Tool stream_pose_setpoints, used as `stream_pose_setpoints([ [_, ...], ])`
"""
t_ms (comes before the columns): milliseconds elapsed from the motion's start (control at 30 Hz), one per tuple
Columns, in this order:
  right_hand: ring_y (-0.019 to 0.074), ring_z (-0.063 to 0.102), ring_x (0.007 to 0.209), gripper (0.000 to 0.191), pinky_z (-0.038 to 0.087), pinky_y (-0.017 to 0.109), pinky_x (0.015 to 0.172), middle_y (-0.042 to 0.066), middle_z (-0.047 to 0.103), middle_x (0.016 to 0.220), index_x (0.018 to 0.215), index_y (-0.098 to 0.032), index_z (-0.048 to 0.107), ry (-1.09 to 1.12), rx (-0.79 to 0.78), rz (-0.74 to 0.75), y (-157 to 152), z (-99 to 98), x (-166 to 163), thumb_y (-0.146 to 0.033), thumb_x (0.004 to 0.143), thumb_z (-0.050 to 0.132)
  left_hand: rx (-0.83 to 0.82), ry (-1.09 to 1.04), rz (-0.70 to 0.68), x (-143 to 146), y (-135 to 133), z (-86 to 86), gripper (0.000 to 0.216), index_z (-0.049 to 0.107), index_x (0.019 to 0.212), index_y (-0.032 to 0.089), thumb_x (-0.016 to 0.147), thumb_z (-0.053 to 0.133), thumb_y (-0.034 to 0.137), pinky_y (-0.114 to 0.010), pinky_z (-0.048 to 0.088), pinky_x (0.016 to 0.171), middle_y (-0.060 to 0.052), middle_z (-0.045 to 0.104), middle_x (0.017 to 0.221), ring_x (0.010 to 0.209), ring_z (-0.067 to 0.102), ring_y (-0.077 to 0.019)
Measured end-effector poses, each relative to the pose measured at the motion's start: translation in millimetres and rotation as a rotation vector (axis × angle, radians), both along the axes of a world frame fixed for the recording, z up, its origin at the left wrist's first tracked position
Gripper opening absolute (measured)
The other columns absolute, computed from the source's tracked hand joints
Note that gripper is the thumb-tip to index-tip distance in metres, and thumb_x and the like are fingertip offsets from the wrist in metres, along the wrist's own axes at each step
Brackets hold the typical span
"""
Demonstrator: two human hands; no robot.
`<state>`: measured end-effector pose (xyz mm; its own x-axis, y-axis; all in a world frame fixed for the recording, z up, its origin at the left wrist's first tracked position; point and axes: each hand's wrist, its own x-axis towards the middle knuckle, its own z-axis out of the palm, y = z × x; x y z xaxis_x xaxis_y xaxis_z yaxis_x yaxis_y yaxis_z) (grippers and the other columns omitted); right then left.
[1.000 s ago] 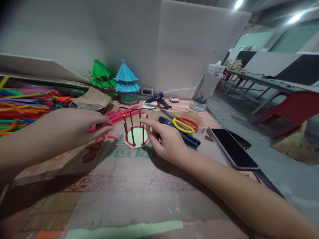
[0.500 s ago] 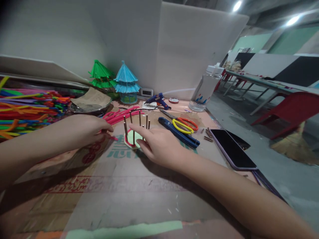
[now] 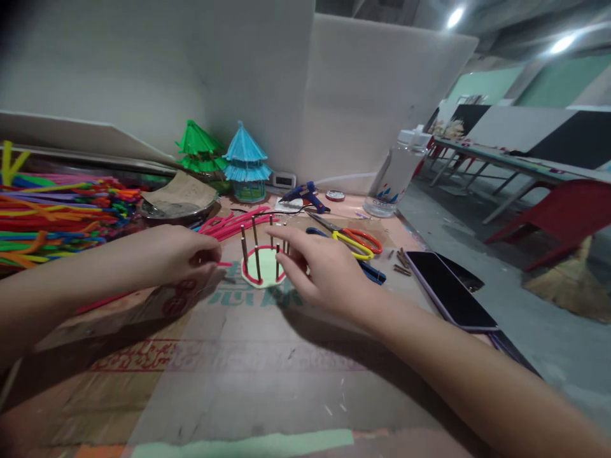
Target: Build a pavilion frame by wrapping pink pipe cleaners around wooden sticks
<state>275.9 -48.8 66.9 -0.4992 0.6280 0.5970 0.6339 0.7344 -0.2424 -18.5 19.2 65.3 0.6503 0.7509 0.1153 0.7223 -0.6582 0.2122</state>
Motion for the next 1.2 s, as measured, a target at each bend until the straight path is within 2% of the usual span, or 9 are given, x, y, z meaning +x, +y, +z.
stream_pose_setpoints([
  [67, 0.0117, 0.055, 0.058, 0.024, 0.041, 0.024, 0.058, 0.001, 0.071, 0.076, 0.121, -0.014, 0.073, 0.044, 0.051, 0.010, -3, 6.2, 2, -0.017, 0.102, 0.058, -0.112, -0.053, -0.042, 8, -15, 13.6, 0.021, 0.073, 0.082, 0.025, 0.091, 0.059, 0.036, -0.025, 0.037, 0.055, 0.002, 0.072, 0.066, 0.056, 0.060, -0.0147],
  [133, 0.0120, 0.059, 0.063, 0.015, 0.044, 0.024, 0.060, 0.002, 0.073, 0.080, 0.111, -0.016, 0.074, 0.055, 0.095, 0.041, -6, 10.9, 3, -0.017, 0.102, 0.062, -0.132, -0.187, -0.046, 18, -32, 22.6, 0.022, 0.074, 0.087, 0.024, 0.093, 0.058, 0.038, -0.024, 0.040, 0.058, 0.003, 0.073, 0.071, 0.062, 0.063, -0.0140],
  [333, 0.0165, 0.070, 0.078, 0.010, 0.051, 0.028, 0.071, 0.006, 0.080, 0.092, 0.111, -0.018, 0.073, -0.062, 0.275, 0.165, -3, 20.6, -3, -0.021, 0.105, 0.065, 0.180, -0.311, -0.113, 49, -56, 46.4, 0.017, 0.076, 0.087, 0.023, 0.092, 0.061, 0.027, -0.025, 0.037, 0.060, 0.003, 0.073, 0.073, 0.063, 0.059, -0.0117],
  [433, 0.0181, 0.074, 0.087, 0.014, 0.054, 0.030, 0.079, 0.006, 0.082, 0.097, 0.106, -0.019, 0.073, -0.064, 0.372, 0.138, 5, 31.7, -5, -0.017, 0.107, 0.059, 0.235, -0.344, -0.115, 55, -54, 62.1, 0.016, 0.077, 0.089, 0.023, 0.093, 0.062, 0.025, -0.024, 0.037, 0.058, 0.004, 0.073, 0.071, 0.060, 0.060, -0.0112],
  [533, 0.0188, 0.075, 0.087, 0.011, 0.054, 0.030, 0.077, 0.006, 0.082, 0.096, 0.106, -0.019, 0.074, -0.071, 0.410, 0.105, 11, 42.2, -5, -0.022, 0.107, 0.063, 0.301, -0.378, -0.093, 56, -52, 70.2, 0.015, 0.078, 0.091, 0.023, 0.093, 0.063, 0.024, -0.024, 0.038, 0.056, 0.005, 0.073, 0.070, 0.058, 0.061, -0.0113],
  [733, 0.0175, 0.077, 0.087, 0.012, 0.055, 0.028, 0.078, 0.007, 0.084, 0.098, 0.105, -0.014, 0.075, 0.008, 0.472, 0.083, 12, 37.9, -8, -0.016, 0.106, 0.063, 0.513, -0.392, -0.142, 57, -45, 59.2, 0.018, 0.078, 0.094, 0.021, 0.100, 0.061, 0.021, -0.022, 0.045, 0.059, 0.003, 0.078, 0.078, 0.064, 0.067, -0.0116],
  [900, 0.0184, 0.080, 0.091, 0.015, 0.058, 0.027, 0.084, 0.007, 0.086, 0.100, 0.106, -0.013, 0.079, 0.040, 0.418, 0.072, 13, 29.1, -10, -0.012, 0.104, 0.064, 0.695, -0.403, -0.292, 48, -37, 43.1, 0.018, 0.077, 0.108, 0.018, 0.107, 0.060, 0.021, -0.022, 0.056, 0.077, -0.005, 0.082, 0.102, 0.089, 0.075, -0.0146],
  [1067, 0.0182, 0.081, 0.096, 0.016, 0.060, 0.026, 0.088, 0.008, 0.086, 0.104, 0.109, -0.014, 0.079, 0.066, 0.370, 0.114, 15, 25.4, -10, -0.011, 0.102, 0.065, 0.740, -0.404, -0.304, 42, -30, 34.2, 0.016, 0.076, 0.103, 0.018, 0.106, 0.063, 0.024, -0.026, 0.057, 0.079, -0.007, 0.081, 0.099, 0.089, 0.075, -0.0169],
  [1200, 0.0161, 0.081, 0.091, 0.016, 0.060, 0.025, 0.085, 0.007, 0.086, 0.101, 0.107, -0.015, 0.079, 0.133, 0.315, 0.108, 14, 23.8, -10, -0.008, 0.100, 0.066, 0.734, -0.384, -0.308, 46, -26, 29.9, 0.027, 0.077, 0.103, 0.017, 0.110, 0.056, 0.033, -0.031, 0.057, 0.078, -0.007, 0.081, 0.096, 0.088, 0.074, -0.0200],
])
